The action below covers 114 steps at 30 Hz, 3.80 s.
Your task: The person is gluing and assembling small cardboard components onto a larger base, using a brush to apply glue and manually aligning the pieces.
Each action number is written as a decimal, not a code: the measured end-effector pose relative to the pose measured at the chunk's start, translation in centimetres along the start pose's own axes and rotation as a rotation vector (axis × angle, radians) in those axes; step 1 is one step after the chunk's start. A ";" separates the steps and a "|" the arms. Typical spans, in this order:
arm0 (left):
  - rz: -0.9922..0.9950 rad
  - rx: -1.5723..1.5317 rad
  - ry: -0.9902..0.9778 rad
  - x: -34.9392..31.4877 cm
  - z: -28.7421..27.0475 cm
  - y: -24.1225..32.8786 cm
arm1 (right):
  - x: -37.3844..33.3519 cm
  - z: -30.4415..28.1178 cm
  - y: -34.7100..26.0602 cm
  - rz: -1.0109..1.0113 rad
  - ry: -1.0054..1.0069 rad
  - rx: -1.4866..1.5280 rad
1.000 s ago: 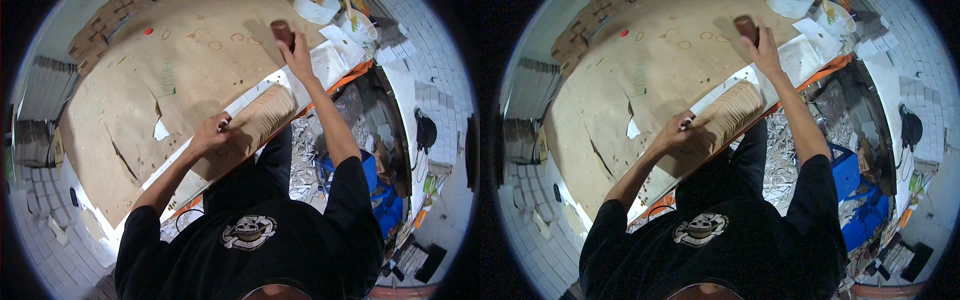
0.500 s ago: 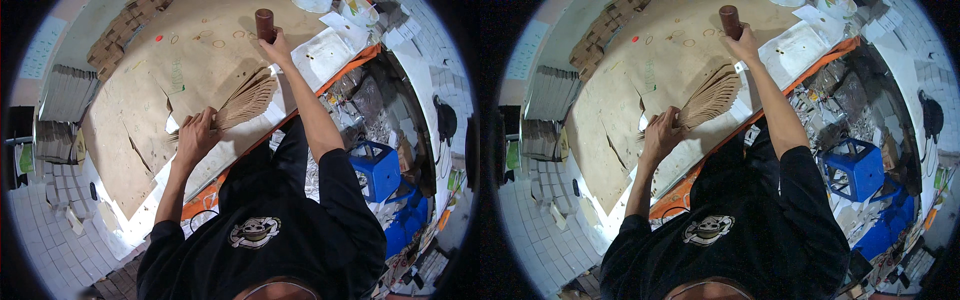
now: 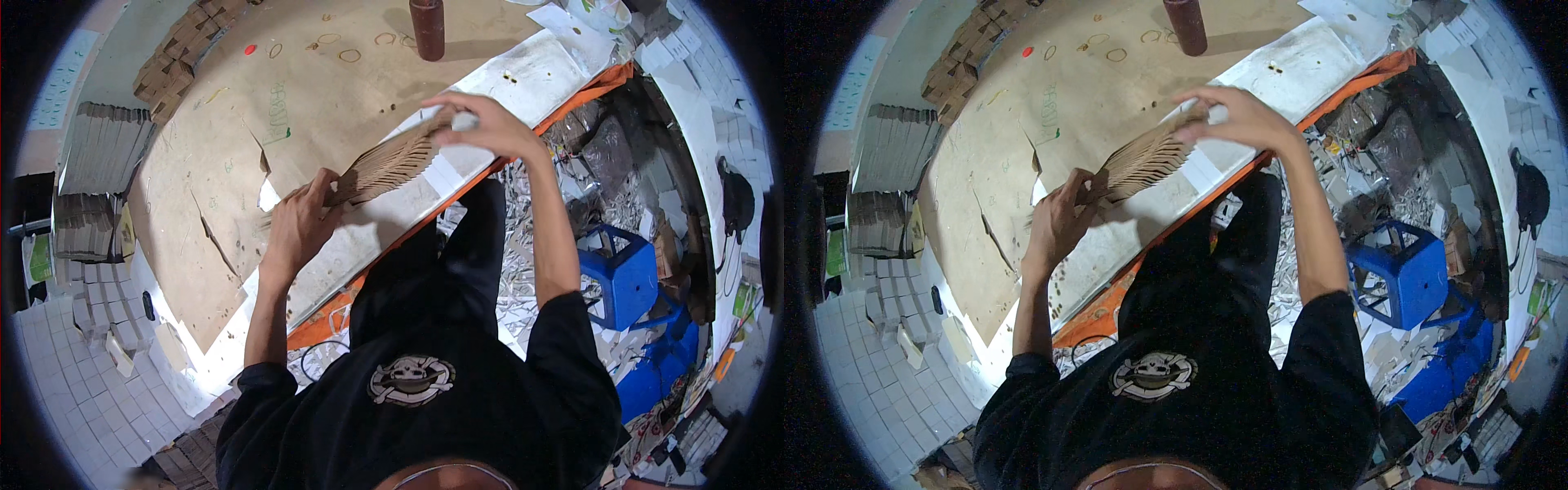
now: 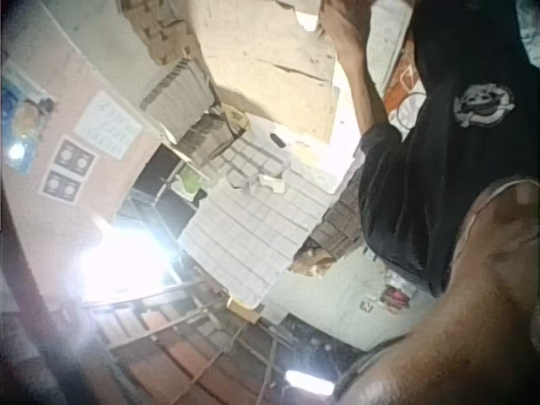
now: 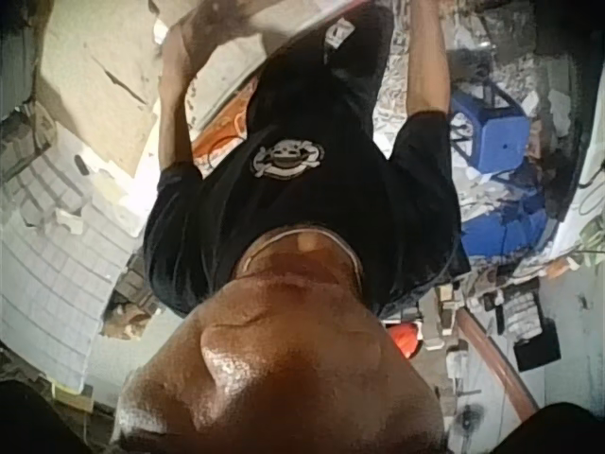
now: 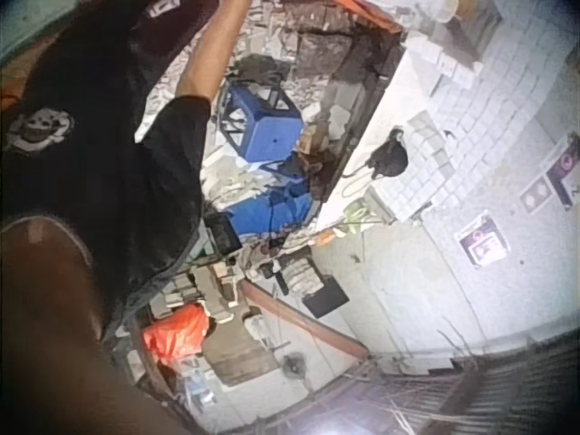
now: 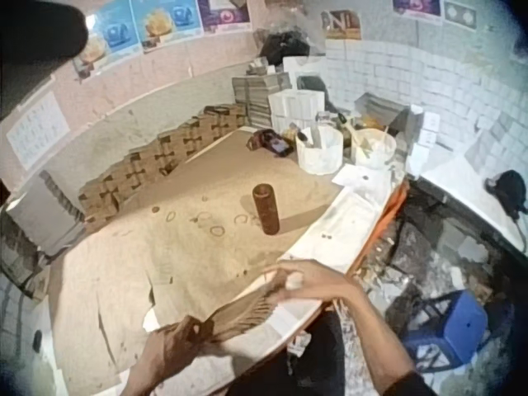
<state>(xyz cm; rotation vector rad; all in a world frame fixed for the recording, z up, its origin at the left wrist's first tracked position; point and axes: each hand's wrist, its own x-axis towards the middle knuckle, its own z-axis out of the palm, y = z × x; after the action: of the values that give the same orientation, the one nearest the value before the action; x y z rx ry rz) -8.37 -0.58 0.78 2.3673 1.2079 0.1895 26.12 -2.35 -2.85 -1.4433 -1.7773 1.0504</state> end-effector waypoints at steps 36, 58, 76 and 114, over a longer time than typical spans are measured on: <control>0.046 -0.050 0.160 0.9 0.4 0.1 | -4.4 1.0 1.1 -0.024 0.239 -0.051; -0.005 -0.016 0.100 0.4 -0.2 0.6 | -4.2 1.1 -2.7 -0.123 0.246 -0.178; 0.011 0.040 0.180 2.0 0.4 -1.3 | -3.7 3.4 2.8 0.085 0.213 0.052; -0.244 -0.315 -0.477 24.5 8.5 15.8 | -6.1 -13.7 11.6 0.700 1.151 0.051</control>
<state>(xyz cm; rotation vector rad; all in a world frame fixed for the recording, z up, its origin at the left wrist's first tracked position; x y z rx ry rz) 20.70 8.03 -1.41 1.8345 1.1190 -0.2369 44.66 -4.52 -5.96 -2.0679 -0.4277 0.3279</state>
